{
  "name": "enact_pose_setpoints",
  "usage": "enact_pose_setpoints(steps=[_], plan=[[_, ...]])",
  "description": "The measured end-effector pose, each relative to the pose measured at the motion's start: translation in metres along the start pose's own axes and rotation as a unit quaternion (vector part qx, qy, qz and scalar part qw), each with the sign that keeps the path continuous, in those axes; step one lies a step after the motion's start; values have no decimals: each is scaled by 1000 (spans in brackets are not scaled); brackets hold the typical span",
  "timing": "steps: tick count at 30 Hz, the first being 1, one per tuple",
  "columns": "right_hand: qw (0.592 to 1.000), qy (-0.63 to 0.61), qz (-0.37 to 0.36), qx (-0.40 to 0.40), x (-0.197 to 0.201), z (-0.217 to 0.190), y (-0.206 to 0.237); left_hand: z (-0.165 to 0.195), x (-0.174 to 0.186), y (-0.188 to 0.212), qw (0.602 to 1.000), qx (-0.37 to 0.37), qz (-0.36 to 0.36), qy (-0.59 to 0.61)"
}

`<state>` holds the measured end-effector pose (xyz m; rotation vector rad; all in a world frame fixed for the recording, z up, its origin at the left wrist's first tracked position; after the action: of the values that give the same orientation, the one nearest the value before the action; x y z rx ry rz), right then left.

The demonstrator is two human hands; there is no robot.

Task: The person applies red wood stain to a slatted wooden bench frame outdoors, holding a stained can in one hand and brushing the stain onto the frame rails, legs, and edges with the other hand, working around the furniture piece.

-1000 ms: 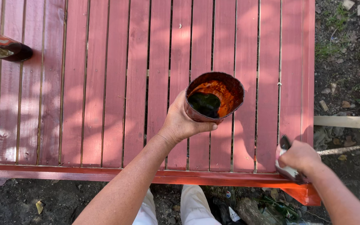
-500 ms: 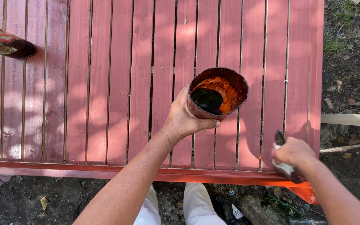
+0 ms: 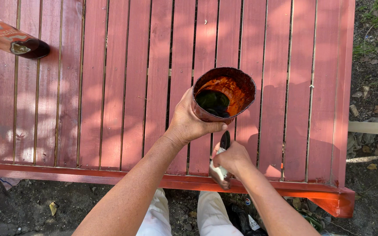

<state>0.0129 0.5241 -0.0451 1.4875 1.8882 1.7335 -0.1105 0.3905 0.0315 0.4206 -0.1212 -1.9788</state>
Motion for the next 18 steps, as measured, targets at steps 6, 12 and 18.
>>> enact_pose_setpoints(steps=[6, 12, 18], plan=[[965, -239, -29, -103, -12, 10, -20, 2, 4, -3, 998, -44, -3, -41], [988, 23, 9, -155, 44, 104, -35, 7, 0, -3, 1000, 8, 0, -16], [953, 167, 67, -245, 127, 202, -33, 15, -11, -2, 996, 7, 11, -86]])
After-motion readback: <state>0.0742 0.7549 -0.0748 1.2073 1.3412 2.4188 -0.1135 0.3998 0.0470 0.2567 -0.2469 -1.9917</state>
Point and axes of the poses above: each hand's wrist, its own y-axis away from the middle knuckle, its own x-axis out of the back of the hand, z = x × y, the point moved 4 cm from there along -y, towards the middle knuckle, and after that the axes turned 15 degrees about y, right-handed, at the moved point
